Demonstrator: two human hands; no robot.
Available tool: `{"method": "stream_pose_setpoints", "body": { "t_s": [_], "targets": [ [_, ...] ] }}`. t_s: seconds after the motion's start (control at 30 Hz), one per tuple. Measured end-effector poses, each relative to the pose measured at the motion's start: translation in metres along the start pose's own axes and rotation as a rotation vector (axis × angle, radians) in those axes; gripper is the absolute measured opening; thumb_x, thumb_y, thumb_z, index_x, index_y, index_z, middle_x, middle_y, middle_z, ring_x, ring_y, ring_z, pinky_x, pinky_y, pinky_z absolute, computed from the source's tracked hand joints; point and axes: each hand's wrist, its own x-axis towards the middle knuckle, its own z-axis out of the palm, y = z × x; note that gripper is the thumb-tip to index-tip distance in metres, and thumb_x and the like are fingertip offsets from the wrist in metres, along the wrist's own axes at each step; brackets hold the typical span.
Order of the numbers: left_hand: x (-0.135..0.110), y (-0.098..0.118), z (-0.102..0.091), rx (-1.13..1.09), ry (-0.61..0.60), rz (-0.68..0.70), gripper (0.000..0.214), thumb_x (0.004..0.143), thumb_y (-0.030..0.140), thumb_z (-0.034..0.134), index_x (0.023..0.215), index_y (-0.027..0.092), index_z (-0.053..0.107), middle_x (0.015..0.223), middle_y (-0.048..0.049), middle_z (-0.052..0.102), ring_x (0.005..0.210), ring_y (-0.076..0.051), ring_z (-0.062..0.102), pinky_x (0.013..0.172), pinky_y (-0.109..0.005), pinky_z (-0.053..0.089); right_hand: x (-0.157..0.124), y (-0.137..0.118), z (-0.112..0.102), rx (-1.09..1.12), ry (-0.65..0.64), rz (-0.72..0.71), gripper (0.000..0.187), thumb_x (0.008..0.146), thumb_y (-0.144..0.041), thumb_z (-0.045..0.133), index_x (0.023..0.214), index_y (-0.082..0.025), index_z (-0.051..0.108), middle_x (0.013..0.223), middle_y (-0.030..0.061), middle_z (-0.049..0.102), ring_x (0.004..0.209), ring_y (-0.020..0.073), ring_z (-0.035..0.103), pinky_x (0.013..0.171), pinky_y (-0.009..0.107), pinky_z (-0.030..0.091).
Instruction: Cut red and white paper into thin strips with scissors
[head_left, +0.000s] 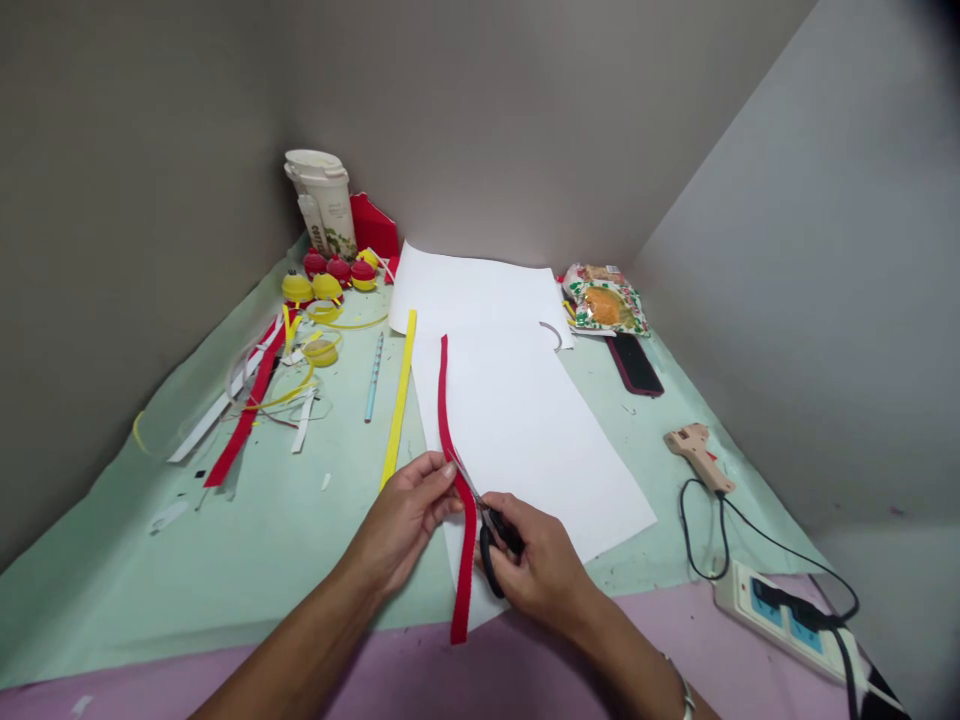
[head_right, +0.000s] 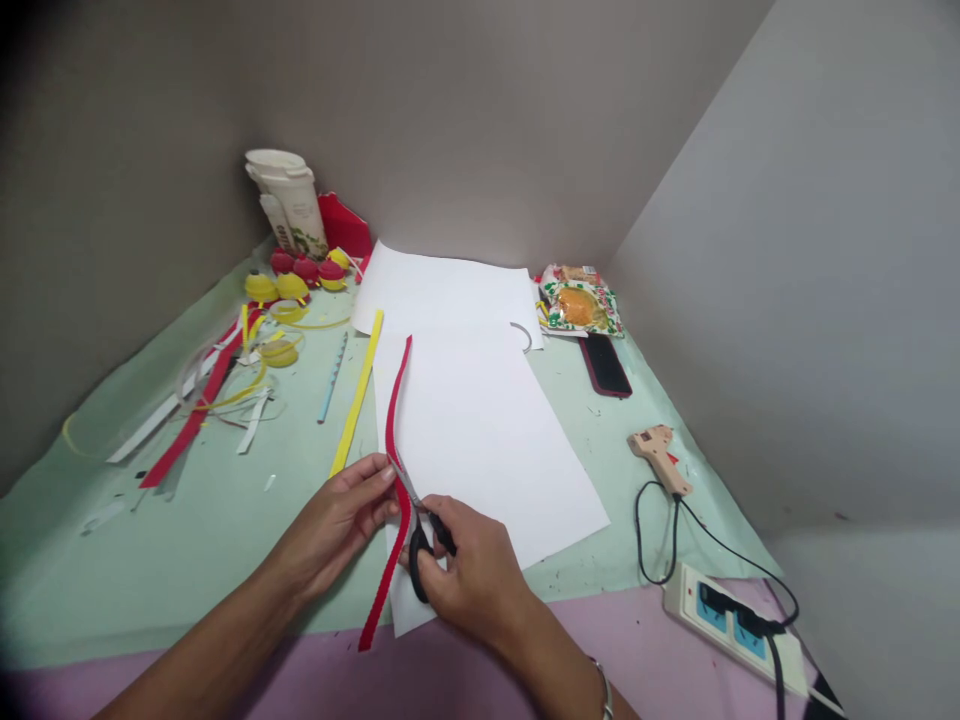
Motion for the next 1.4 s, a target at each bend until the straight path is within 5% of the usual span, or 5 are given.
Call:
{"method": "stream_pose_setpoints", "body": {
  "t_s": [0.93, 1.4],
  "targets": [
    [-0.0019, -0.0005, 0.0036, -0.053, 0.026, 0.01, 0.017, 0.074, 0.016, 0.074, 0.09, 0.013, 0.068, 0.086, -0.0039, 0.068, 0.067, -0.009, 0.062, 0.063, -0.019, 0.055, -0.0006, 0.003, 0.0015, -0.15, 0.051, -0.095, 0.032, 0.073, -0.014, 0.05, 0.102, -0.02, 0.061, 0.071, -0.0021, 0.056, 0.063, 0.0126, 0.05, 0.062, 0.023, 0.039],
    [-0.0024, -0.0033, 0.0048, -0.036, -0.018, -0.019, 0.013, 0.074, 0.018, 0.075, 0.08, 0.014, 0.065, 0.072, 0.0, 0.063, 0.063, -0.008, 0.059, 0.061, -0.018, 0.053, -0.0011, -0.0012, -0.0033, -0.078, 0.03, -0.019, 0.038, 0.071, -0.014, 0.055, 0.108, -0.02, 0.059, 0.075, -0.003, 0.056, 0.062, 0.0115, 0.049, 0.062, 0.022, 0.04]
  ]
}}
